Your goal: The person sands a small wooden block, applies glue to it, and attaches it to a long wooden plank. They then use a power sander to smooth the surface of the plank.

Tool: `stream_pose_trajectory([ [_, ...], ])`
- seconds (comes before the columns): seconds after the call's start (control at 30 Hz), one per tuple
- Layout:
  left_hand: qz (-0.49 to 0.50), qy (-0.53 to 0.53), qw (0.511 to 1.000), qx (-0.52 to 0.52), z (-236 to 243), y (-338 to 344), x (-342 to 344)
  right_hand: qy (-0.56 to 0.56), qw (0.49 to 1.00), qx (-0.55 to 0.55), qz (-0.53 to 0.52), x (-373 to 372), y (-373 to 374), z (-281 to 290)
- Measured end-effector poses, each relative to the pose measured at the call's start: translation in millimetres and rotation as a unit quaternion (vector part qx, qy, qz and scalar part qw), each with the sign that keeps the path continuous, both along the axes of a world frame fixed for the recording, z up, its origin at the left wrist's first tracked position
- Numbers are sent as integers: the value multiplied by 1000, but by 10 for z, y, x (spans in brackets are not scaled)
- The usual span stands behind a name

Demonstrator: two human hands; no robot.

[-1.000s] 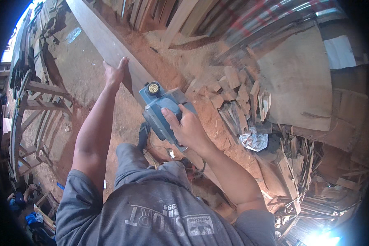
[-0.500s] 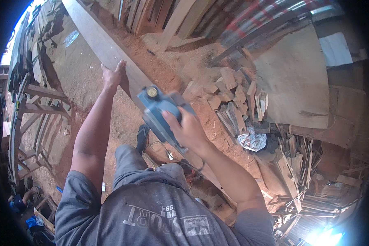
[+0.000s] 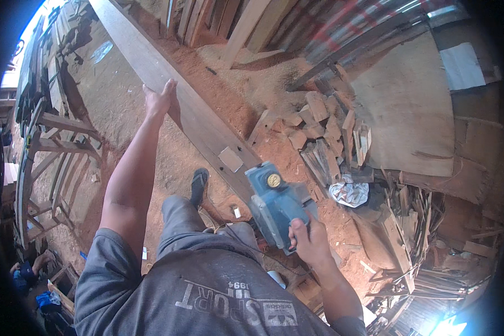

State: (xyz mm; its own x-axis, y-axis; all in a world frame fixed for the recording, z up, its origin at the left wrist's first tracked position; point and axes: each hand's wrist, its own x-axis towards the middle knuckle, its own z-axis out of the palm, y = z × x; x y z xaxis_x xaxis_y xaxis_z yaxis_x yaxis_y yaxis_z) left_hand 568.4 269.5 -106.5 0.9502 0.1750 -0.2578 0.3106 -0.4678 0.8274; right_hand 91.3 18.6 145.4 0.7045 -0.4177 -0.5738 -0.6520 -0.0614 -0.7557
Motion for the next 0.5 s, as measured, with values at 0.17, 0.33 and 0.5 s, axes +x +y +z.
stream_pose_trajectory([
  [0.17,3,-4,1000,-2,32,-21,-8,32,998,-11,48,40,51,-250],
  [0.33,6,-30,999,-13,9,47,-35,39,988,-16,150,508,59,-256],
  [0.5,1,-8,1000,13,183,-50,-90,1,978,-94,189,713,57,-464],
])
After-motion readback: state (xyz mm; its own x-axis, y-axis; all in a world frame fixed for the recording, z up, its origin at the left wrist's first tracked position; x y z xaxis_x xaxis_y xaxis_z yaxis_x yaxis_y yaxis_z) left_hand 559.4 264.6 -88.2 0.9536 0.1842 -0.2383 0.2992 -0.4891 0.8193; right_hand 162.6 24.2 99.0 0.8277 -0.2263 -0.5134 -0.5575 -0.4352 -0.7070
